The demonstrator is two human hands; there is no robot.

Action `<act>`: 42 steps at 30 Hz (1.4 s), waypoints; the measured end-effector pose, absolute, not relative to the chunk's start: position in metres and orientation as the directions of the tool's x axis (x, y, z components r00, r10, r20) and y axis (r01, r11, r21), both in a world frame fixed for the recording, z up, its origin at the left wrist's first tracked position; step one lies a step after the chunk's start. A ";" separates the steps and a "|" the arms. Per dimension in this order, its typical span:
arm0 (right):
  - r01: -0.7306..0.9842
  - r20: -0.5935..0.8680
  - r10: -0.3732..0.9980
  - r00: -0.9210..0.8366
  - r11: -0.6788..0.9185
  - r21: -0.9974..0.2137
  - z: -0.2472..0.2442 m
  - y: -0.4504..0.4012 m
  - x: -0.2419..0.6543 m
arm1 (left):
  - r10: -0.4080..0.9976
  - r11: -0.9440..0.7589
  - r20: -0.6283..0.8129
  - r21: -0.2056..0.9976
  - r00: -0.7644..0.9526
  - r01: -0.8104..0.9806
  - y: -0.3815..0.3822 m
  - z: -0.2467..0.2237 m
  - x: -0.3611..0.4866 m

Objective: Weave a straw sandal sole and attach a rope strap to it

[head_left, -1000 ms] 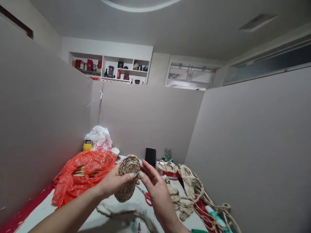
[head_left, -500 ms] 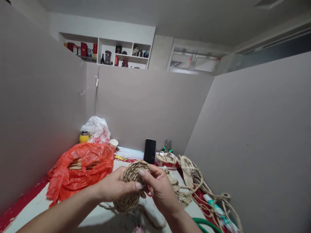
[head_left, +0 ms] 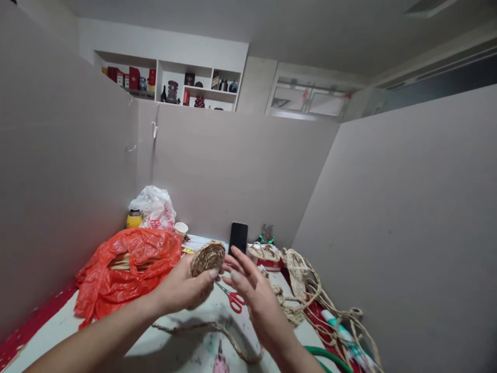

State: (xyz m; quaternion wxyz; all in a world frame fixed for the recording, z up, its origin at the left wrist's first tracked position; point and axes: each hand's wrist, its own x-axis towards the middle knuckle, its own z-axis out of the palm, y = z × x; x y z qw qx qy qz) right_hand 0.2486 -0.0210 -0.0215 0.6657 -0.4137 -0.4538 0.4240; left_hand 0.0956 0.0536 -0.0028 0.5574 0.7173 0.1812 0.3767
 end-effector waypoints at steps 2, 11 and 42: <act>-0.148 0.246 0.945 0.215 0.281 -0.948 -0.028 -0.022 0.233 | 0.688 -0.532 0.486 0.843 0.539 -0.080 0.056 -0.010 0.097; -0.263 0.269 0.858 0.437 0.408 -0.874 -0.052 0.015 0.205 | 0.502 -0.854 0.650 0.267 0.571 0.446 0.060 -0.046 0.108; -0.422 0.303 0.923 0.236 0.378 -0.824 -0.017 -0.028 0.264 | 0.662 -0.027 0.203 0.968 0.722 -0.248 0.041 -0.002 0.095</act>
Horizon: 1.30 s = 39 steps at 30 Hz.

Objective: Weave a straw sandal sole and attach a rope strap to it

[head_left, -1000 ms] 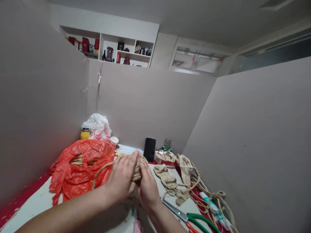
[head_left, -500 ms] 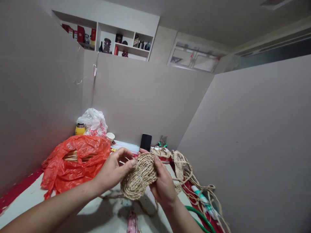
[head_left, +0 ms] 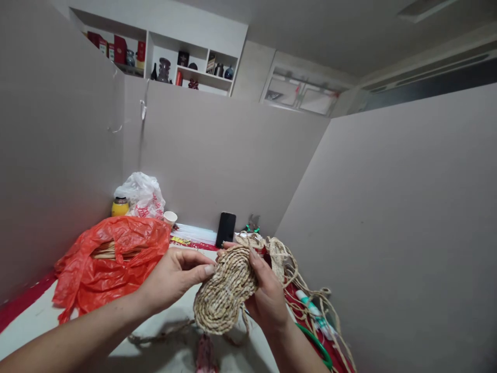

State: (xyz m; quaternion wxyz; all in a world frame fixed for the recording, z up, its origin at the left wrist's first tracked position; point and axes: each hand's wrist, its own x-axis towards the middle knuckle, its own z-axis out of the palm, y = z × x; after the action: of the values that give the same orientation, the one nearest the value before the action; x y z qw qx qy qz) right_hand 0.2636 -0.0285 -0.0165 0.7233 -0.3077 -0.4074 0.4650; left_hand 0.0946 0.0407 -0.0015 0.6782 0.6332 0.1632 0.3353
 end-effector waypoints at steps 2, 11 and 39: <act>-0.431 0.315 0.921 0.230 0.386 -0.816 -0.015 -0.029 0.264 | 0.676 -0.030 0.194 0.971 0.711 -0.236 0.041 -0.002 0.094; -0.459 0.295 0.923 0.246 0.379 -0.803 -0.016 -0.027 0.262 | 0.699 -0.101 0.190 0.980 0.689 -0.169 0.041 -0.004 0.097; -0.390 0.281 0.914 0.292 0.382 -0.837 -0.014 -0.026 0.252 | 0.622 0.022 0.099 0.989 0.777 -0.143 0.049 -0.006 0.096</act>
State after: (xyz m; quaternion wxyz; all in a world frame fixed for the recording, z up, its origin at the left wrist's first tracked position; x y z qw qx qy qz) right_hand 0.2522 -0.0259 -0.0141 0.7320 -0.3322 -0.3941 0.4456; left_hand 0.0962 0.0493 -0.0064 0.6903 0.6419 0.1863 0.2771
